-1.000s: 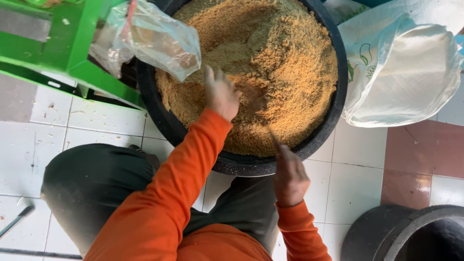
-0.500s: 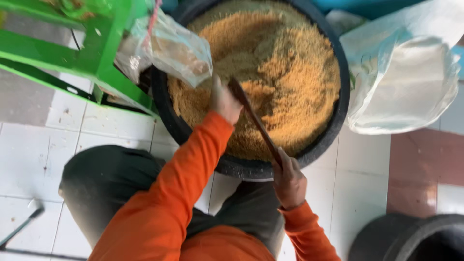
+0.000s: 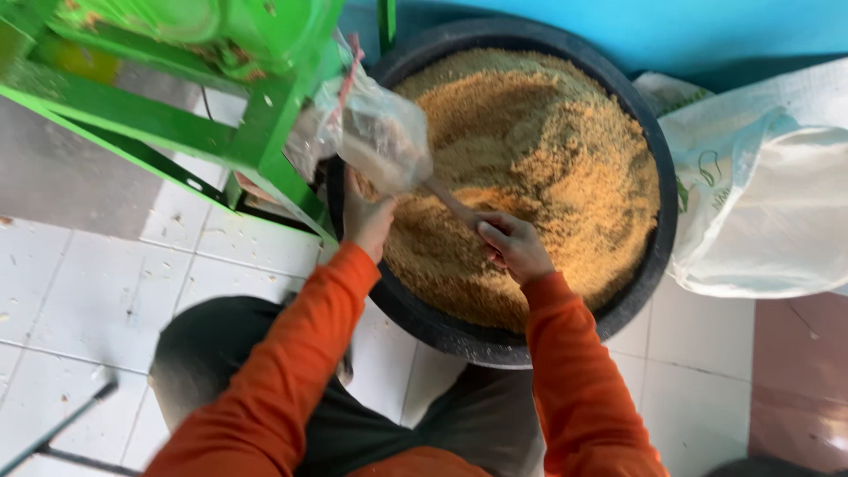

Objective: The person sits at a green grinding machine and uses a wooden scoop to move ground material from the machine tray into a large black basin. They mix and level the material in the basin with the scoop and their hands, then scoop the ground material into a small bowl.

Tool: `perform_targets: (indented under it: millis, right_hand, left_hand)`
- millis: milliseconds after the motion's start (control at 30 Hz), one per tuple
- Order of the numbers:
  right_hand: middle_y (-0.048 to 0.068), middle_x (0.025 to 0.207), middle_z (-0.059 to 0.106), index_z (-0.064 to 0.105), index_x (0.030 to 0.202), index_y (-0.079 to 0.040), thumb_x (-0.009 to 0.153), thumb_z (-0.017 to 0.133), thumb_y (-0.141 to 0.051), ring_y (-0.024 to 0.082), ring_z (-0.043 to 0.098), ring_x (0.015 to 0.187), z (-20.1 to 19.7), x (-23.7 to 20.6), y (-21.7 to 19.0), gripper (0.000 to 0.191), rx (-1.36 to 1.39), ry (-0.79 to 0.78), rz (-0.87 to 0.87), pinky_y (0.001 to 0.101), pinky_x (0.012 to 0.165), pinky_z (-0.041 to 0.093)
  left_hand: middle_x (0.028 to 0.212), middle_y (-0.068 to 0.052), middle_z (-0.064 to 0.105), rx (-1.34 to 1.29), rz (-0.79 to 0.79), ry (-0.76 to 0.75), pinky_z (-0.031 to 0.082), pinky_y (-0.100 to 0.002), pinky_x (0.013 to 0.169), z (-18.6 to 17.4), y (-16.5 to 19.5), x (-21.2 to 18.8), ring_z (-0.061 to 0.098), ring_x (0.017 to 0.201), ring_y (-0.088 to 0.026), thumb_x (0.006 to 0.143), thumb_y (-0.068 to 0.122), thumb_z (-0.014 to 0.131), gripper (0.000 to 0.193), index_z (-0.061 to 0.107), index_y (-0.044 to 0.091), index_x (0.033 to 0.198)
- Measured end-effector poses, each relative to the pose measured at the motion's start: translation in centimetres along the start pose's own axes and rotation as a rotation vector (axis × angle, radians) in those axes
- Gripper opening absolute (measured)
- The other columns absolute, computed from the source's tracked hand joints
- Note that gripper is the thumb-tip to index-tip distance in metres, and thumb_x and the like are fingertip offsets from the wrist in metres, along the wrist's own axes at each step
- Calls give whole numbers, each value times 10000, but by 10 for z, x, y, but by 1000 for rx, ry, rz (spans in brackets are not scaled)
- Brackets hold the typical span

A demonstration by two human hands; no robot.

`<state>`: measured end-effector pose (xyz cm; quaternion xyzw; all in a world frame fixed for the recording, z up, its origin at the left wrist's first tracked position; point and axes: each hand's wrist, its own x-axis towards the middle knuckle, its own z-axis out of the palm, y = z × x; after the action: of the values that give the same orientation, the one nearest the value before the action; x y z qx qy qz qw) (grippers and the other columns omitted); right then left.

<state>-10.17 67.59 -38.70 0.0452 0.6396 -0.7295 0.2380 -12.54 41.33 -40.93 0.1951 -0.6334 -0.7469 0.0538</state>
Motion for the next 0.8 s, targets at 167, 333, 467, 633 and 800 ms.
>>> perform_targets:
  millis: [167, 333, 467, 633, 800]
  right_hand:
    - [14, 737, 576, 687, 1237, 49, 976, 630, -166, 80, 452, 516, 1, 11, -7, 342, -47, 48, 89, 238, 418, 333]
    - [43, 822, 615, 700, 1252, -47, 992, 629, -248, 130, 526, 638, 11, 36, -10, 337, -334, 28, 39, 262, 551, 475]
    - [13, 1080, 664, 696, 1212, -77, 957, 658, -129, 144, 618, 908, 51, 110, -12, 263, -253, -164, -323, 303, 762, 566]
    - [45, 1190, 657, 658, 1248, -61, 889, 728, -95, 177, 651, 1046, 120, 176, -15, 367, -214, -137, -657, 330, 861, 572]
    - [49, 1194, 673, 666, 1248, -69, 884, 737, -138, 188, 662, 1053, 125, 175, -33, 378, -267, -167, -610, 333, 880, 573]
  left_hand:
    - [1624, -150, 305, 281, 1, 22, 557, -394, 1031, -3, 15, -9, 504, 1395, -278, 778, 104, 798, 1088, 95, 123, 1608]
    - [1641, -190, 351, 143, 223, -46, 498, -417, 1115, -3, 8, -6, 392, 1512, -269, 968, 164, 688, 885, 129, 88, 1650]
    - [1600, -148, 436, -124, 49, 46, 386, -375, 1140, -6, 0, 8, 423, 1478, -249, 973, 95, 618, 809, 164, 101, 1643]
    - [1522, -105, 510, -336, 2, -11, 373, -365, 908, -9, -4, 15, 537, 1205, -201, 940, 36, 537, 708, 301, 90, 1605]
    - [1503, -65, 532, -271, 30, -27, 419, -301, 1052, -19, -6, 15, 531, 1303, -141, 1032, 161, 480, 575, 348, 93, 1588]
